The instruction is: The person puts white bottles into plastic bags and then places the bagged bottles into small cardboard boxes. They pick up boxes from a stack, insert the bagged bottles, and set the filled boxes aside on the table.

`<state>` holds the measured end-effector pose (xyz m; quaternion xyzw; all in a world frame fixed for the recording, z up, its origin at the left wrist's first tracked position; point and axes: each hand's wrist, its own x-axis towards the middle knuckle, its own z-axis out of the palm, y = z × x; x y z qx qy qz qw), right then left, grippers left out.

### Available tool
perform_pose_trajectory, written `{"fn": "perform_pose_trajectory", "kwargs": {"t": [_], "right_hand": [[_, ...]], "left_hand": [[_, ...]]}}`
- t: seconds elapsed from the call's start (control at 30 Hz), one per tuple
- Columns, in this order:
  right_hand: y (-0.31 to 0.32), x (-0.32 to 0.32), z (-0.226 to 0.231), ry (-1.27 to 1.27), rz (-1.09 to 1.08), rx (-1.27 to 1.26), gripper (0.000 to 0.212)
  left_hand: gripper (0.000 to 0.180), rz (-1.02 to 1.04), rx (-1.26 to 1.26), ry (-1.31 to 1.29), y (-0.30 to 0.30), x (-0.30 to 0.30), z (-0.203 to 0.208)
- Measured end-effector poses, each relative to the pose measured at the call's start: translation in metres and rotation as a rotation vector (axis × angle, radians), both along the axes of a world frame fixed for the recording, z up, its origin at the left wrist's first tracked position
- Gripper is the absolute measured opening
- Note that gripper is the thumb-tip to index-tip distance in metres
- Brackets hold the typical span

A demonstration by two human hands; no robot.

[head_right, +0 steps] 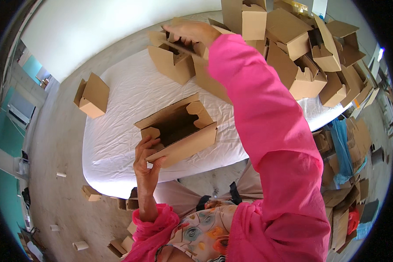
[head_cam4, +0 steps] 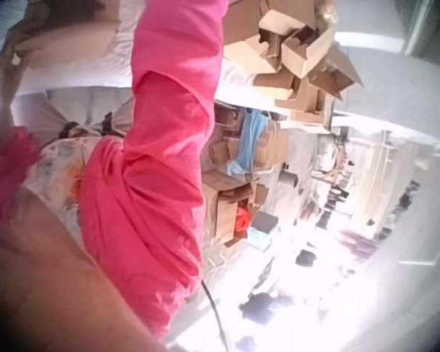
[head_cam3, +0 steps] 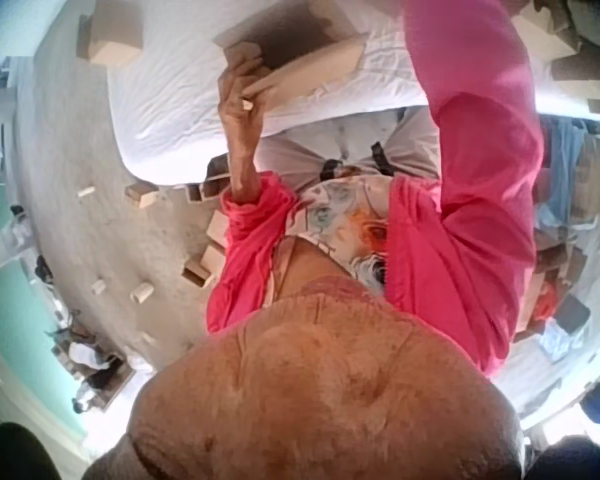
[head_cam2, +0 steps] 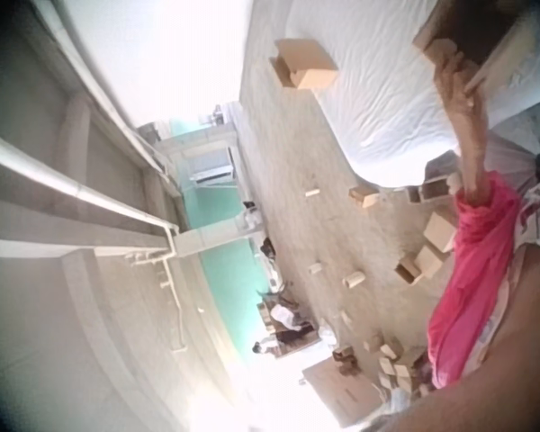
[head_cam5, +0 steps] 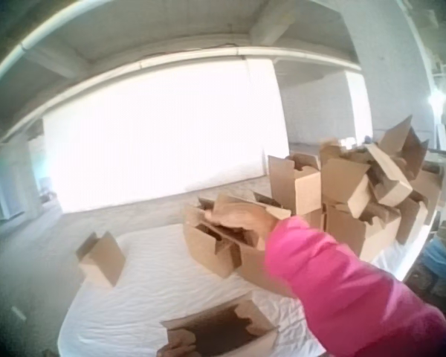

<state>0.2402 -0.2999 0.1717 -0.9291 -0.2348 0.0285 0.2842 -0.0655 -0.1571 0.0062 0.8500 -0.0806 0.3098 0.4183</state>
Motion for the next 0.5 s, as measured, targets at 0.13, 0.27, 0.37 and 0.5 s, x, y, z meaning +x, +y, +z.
{"fn": "perform_pose_trajectory", "kwargs": {"t": [0.13,0.27,0.37,0.5], "right_hand": [[-0.009,0.018,-0.004,-0.336,0.058,-0.311,0.034],[-0.001,0.016,0.005,-0.288,0.046,-0.592,0.031],[0.001,0.016,0.008,-0.301,0.045,-0.699,0.033],[-0.002,0.009,0.001,-0.603,-0.126,-0.557,0.033]], "left_hand": [[0.02,-0.023,-0.017,-0.008,0.0,0.002,-0.002],[0.021,-0.009,-0.037,-0.011,0.004,0.001,-0.005],[0.021,-0.003,-0.034,-0.014,0.004,0.002,-0.006],[0.023,-0.031,-0.022,-0.027,0.003,0.004,-0.005]]}}
